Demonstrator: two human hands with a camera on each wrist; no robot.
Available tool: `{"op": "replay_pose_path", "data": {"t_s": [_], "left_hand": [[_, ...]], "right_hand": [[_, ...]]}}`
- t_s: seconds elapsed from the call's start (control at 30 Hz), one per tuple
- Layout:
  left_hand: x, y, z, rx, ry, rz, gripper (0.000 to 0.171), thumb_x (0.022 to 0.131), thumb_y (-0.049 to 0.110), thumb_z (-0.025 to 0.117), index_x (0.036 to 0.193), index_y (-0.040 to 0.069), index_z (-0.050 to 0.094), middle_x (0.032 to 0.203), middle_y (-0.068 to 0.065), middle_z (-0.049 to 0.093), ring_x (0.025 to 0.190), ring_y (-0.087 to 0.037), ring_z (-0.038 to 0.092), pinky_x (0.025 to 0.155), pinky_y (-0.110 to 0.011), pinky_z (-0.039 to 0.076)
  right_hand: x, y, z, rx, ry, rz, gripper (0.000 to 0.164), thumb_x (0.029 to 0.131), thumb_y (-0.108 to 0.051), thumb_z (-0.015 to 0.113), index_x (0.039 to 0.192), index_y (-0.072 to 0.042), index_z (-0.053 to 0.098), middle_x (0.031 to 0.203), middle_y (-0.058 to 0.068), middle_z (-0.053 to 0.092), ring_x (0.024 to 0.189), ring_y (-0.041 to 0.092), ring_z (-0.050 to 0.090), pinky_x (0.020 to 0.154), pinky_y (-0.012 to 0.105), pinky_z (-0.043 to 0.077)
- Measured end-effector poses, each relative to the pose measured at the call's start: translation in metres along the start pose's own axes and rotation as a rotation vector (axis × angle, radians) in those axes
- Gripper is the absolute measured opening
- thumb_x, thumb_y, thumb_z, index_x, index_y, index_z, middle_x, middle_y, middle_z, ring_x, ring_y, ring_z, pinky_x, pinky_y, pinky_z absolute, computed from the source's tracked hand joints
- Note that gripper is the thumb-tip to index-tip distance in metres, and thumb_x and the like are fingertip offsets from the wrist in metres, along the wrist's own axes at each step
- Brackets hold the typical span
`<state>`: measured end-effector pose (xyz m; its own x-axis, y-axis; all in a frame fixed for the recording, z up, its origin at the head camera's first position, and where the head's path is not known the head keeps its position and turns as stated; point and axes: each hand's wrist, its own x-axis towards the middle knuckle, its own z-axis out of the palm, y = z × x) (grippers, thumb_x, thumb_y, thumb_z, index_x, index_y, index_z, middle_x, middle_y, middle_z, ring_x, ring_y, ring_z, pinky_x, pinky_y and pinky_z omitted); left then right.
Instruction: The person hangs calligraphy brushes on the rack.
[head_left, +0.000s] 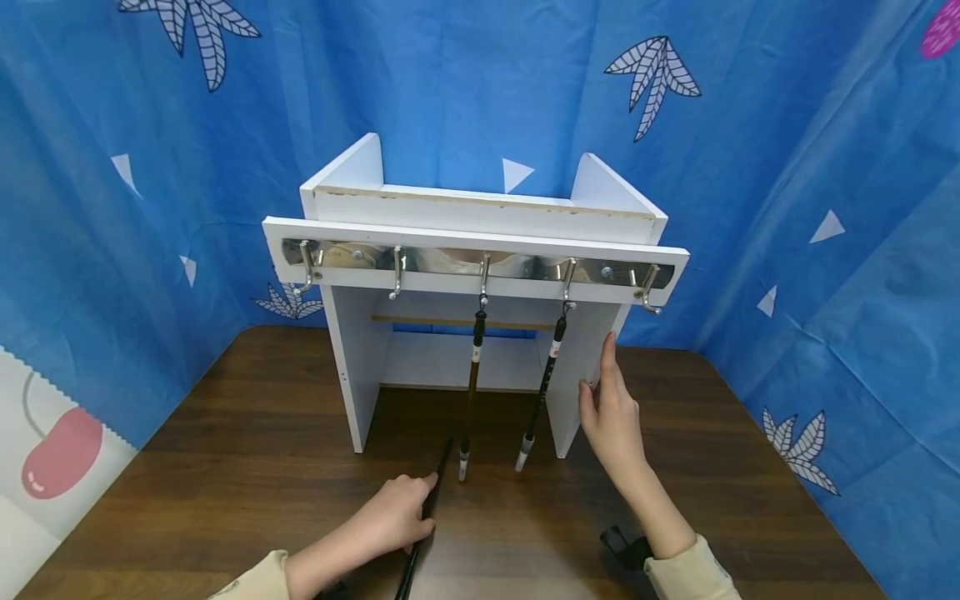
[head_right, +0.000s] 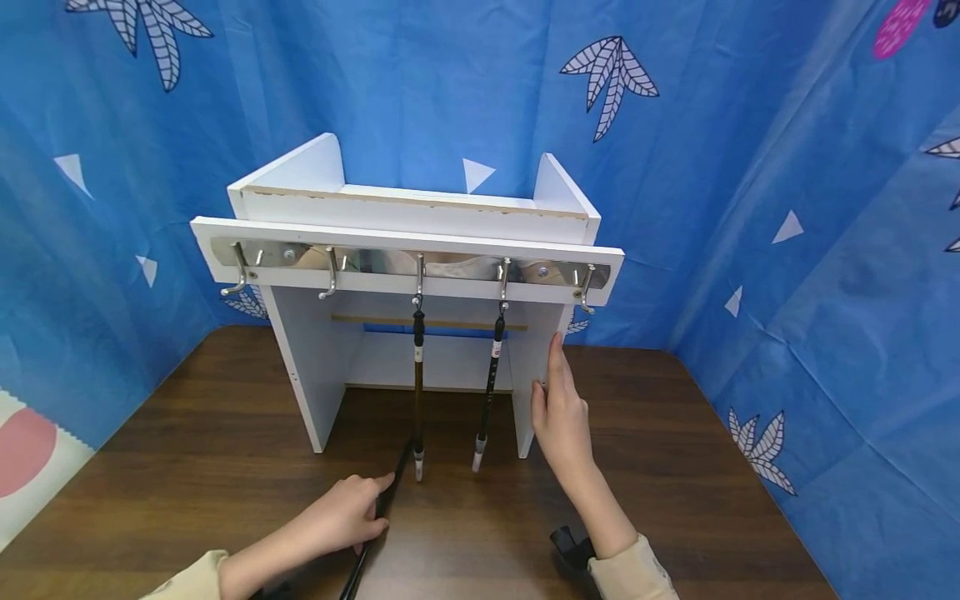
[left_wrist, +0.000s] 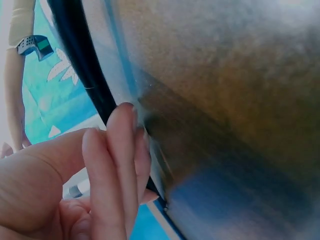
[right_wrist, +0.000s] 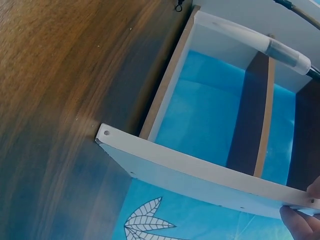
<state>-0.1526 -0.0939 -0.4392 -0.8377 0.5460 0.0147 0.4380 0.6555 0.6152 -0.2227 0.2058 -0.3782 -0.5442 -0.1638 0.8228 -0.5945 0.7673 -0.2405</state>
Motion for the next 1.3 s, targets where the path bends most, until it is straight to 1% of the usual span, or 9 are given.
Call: {"op": "replay_pose_path", "data": {"t_s": [0.2, 0.27, 0.33, 0.47, 0.67, 0.8, 0.93, 1.13, 1.3], "left_hand": [[-0.001, -0.009, -0.002, -0.117, -0.014, -0.003, 0.055, 0.08, 0.0, 0.068, 0.123, -0.023, 0.042, 0.04, 0.013, 0.047, 0.033, -0.003, 0.049, 0.033, -0.017, 0.041], [-0.001, -0.011, -0.002, -0.15, -0.015, -0.005, 0.056, 0.081, 0.0, 0.068, 0.124, -0.024, 0.041, 0.041, 0.012, 0.048, 0.034, -0.004, 0.05, 0.034, -0.017, 0.041], [-0.002, -0.012, -0.002, -0.181, -0.017, -0.009, 0.057, 0.081, 0.0, 0.068, 0.125, -0.023, 0.04, 0.042, 0.012, 0.048, 0.035, -0.006, 0.052, 0.034, -0.018, 0.042], [-0.003, -0.013, -0.003, -0.23, -0.025, -0.01, 0.057, 0.082, 0.001, 0.067, 0.126, -0.023, 0.039, 0.046, 0.01, 0.052, 0.037, -0.006, 0.053, 0.036, -0.019, 0.044], [-0.007, -0.015, -0.005, -0.279, -0.026, -0.016, 0.058, 0.083, 0.003, 0.068, 0.126, -0.023, 0.039, 0.051, 0.006, 0.055, 0.038, -0.007, 0.054, 0.037, -0.02, 0.045], [-0.009, -0.015, -0.006, -0.314, -0.028, -0.02, 0.059, 0.083, 0.004, 0.069, 0.127, -0.023, 0.038, 0.053, 0.005, 0.055, 0.039, -0.008, 0.054, 0.038, -0.021, 0.046], [-0.011, -0.014, -0.008, -0.346, -0.02, -0.025, 0.06, 0.084, 0.004, 0.067, 0.128, -0.022, 0.037, 0.052, 0.004, 0.056, 0.04, -0.009, 0.055, 0.039, -0.022, 0.048], [-0.017, -0.011, -0.017, -0.36, 0.016, -0.007, 0.059, 0.086, 0.003, 0.065, 0.131, -0.021, 0.035, 0.055, 0.005, 0.057, 0.041, -0.012, 0.055, 0.042, -0.023, 0.051], [-0.021, -0.006, -0.026, -0.374, 0.041, 0.011, 0.06, 0.087, 0.003, 0.064, 0.133, -0.019, 0.034, 0.059, 0.006, 0.059, 0.044, -0.012, 0.057, 0.045, -0.023, 0.052]], "right_hand": [[0.0, 0.0, 0.0, -0.001, -0.001, 0.002, 0.099, 0.078, 0.019, 0.062, 0.151, -0.013, 0.003, 0.12, 0.026, 0.049, 0.051, 0.014, 0.039, 0.039, 0.029, 0.04], [-0.001, 0.0, 0.0, 0.0, -0.001, 0.002, 0.099, 0.078, 0.019, 0.062, 0.151, -0.013, 0.003, 0.121, 0.026, 0.048, 0.05, 0.014, 0.038, 0.039, 0.029, 0.04], [-0.001, 0.001, 0.0, 0.002, -0.002, 0.001, 0.099, 0.078, 0.019, 0.062, 0.151, -0.013, 0.003, 0.125, 0.027, 0.047, 0.05, 0.014, 0.038, 0.04, 0.029, 0.04], [-0.001, 0.003, -0.001, 0.006, -0.007, -0.001, 0.099, 0.077, 0.019, 0.063, 0.151, -0.012, 0.005, 0.122, 0.026, 0.048, 0.05, 0.013, 0.038, 0.04, 0.029, 0.04], [-0.001, 0.005, -0.002, 0.024, -0.009, -0.02, 0.099, 0.076, 0.019, 0.064, 0.151, -0.011, 0.007, 0.108, 0.022, 0.052, 0.052, 0.012, 0.037, 0.04, 0.028, 0.038], [-0.001, 0.006, -0.002, 0.034, -0.009, -0.024, 0.099, 0.076, 0.019, 0.064, 0.151, -0.011, 0.007, 0.099, 0.018, 0.052, 0.053, 0.012, 0.038, 0.04, 0.027, 0.038], [0.0, 0.005, -0.003, 0.036, -0.012, -0.023, 0.099, 0.076, 0.019, 0.064, 0.151, -0.011, 0.007, 0.097, 0.017, 0.051, 0.054, 0.012, 0.039, 0.041, 0.027, 0.038], [0.0, 0.005, -0.003, 0.035, -0.016, -0.019, 0.099, 0.076, 0.019, 0.065, 0.151, -0.011, 0.007, 0.101, 0.019, 0.052, 0.055, 0.013, 0.04, 0.042, 0.028, 0.04], [0.001, 0.005, -0.004, 0.043, -0.014, -0.028, 0.1, 0.075, 0.019, 0.066, 0.151, -0.01, 0.008, 0.096, 0.017, 0.051, 0.057, 0.013, 0.041, 0.044, 0.029, 0.042]]}}
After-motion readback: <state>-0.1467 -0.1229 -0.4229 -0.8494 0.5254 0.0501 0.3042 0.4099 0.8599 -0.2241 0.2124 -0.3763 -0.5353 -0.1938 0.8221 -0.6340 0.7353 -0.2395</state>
